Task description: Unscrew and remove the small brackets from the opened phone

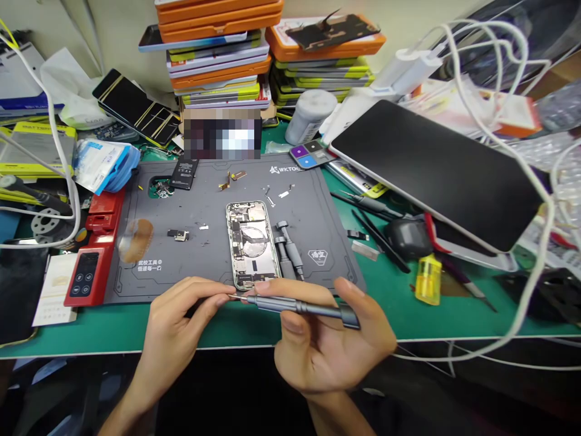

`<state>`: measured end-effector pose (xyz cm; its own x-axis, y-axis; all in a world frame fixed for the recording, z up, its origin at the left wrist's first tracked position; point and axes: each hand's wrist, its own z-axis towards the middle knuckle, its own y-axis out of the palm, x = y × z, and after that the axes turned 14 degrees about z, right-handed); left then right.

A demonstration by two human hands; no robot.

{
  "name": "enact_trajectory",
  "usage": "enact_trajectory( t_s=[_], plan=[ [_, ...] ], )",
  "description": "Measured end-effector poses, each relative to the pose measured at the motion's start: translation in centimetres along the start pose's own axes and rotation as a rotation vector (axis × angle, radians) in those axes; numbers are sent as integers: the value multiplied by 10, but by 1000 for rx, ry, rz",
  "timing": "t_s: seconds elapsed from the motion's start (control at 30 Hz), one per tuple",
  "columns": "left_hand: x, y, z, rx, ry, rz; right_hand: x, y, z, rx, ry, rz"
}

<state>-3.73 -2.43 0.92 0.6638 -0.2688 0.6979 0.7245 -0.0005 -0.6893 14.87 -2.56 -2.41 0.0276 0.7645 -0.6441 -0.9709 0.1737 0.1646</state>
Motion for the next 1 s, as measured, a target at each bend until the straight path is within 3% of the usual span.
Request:
enact_trajectory(
  t_s=[1.0],
  plan=[
    [-2,0,-1,-21,14,-24,-2,-2,-1,-76,18,-3]
  ],
)
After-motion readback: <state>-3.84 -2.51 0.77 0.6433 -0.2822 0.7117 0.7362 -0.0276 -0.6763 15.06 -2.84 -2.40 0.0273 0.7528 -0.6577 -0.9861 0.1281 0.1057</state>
